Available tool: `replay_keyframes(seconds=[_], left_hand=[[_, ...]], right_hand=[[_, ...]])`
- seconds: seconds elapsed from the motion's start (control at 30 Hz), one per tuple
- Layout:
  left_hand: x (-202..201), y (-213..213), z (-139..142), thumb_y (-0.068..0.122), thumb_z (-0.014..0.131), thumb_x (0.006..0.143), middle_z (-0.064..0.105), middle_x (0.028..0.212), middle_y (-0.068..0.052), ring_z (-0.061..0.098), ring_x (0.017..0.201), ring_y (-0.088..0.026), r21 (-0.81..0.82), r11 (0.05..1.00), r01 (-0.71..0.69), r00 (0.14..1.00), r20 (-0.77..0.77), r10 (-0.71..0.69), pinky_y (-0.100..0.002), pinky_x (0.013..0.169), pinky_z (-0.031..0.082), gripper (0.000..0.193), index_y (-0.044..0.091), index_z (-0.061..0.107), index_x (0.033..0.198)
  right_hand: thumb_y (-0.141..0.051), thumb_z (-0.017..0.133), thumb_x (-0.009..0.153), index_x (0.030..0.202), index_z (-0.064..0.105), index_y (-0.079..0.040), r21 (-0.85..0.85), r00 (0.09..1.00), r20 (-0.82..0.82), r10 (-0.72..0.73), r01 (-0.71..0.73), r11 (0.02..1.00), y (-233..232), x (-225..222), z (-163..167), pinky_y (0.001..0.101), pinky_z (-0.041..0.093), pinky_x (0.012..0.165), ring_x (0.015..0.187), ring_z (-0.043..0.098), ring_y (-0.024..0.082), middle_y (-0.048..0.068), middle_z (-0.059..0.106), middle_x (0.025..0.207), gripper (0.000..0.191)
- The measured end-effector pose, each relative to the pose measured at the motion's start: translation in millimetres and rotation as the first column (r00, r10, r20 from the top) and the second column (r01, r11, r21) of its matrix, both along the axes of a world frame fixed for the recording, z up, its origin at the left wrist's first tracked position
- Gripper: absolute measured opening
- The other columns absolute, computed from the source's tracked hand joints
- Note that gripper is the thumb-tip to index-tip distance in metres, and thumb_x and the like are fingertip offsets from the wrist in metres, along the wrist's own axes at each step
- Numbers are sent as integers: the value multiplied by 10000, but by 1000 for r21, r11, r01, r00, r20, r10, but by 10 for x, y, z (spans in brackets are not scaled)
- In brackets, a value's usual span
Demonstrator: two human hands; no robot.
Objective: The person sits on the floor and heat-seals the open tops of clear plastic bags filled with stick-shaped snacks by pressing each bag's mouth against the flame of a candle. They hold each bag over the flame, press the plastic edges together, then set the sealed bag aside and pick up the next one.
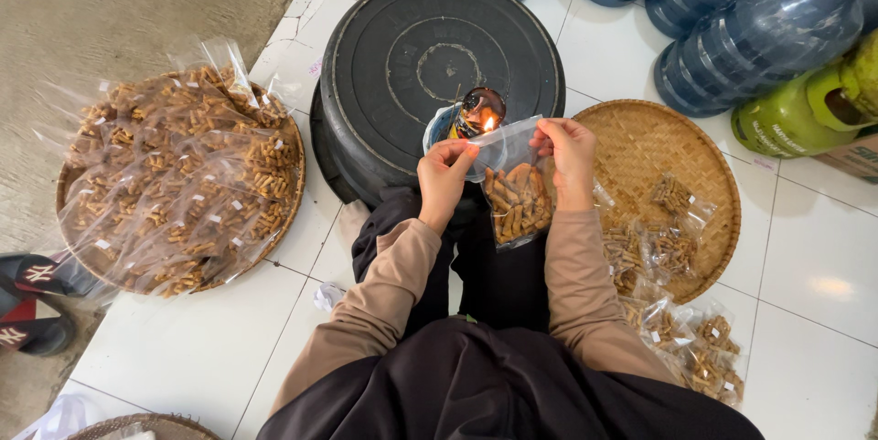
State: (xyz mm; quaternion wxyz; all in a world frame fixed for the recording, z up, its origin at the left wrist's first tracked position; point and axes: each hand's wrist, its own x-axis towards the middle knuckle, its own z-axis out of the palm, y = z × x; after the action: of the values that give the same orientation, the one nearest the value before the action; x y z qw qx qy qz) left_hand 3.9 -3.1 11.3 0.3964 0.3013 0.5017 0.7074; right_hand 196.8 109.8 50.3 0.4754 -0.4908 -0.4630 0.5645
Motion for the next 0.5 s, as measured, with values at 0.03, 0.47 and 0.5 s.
replay_keyframes(seconds=[0.03,0.47,0.5], left_hand=[[7,1,5,126,789,898,688,1141,-58,655,870,-82,-6,1000,2,1000,3,-2,-228,756,531,188,-49,773,964],[113,47,5,143,806,896,684,1107,-58,665,922,-93,23,998,-54,999,1,54,-238,831,543,197,-43,771,953],[115,49,7,140,806,893,683,1102,-58,665,922,-94,14,998,-57,998,-2,58,-239,833,543,195,-42,771,952]], right_hand=[[-139,744,909,896,748,-38,0,1000,0,-1,1,1000,7,9,-9,223,481,543,646,697,129,51,729,786,102],[-144,748,914,902,745,-37,17,1000,-17,-24,25,1000,20,88,-15,229,484,551,653,698,129,48,729,789,108],[-144,748,914,902,746,-37,21,999,-13,-31,31,999,20,92,-9,229,482,550,652,699,130,47,729,788,108]])
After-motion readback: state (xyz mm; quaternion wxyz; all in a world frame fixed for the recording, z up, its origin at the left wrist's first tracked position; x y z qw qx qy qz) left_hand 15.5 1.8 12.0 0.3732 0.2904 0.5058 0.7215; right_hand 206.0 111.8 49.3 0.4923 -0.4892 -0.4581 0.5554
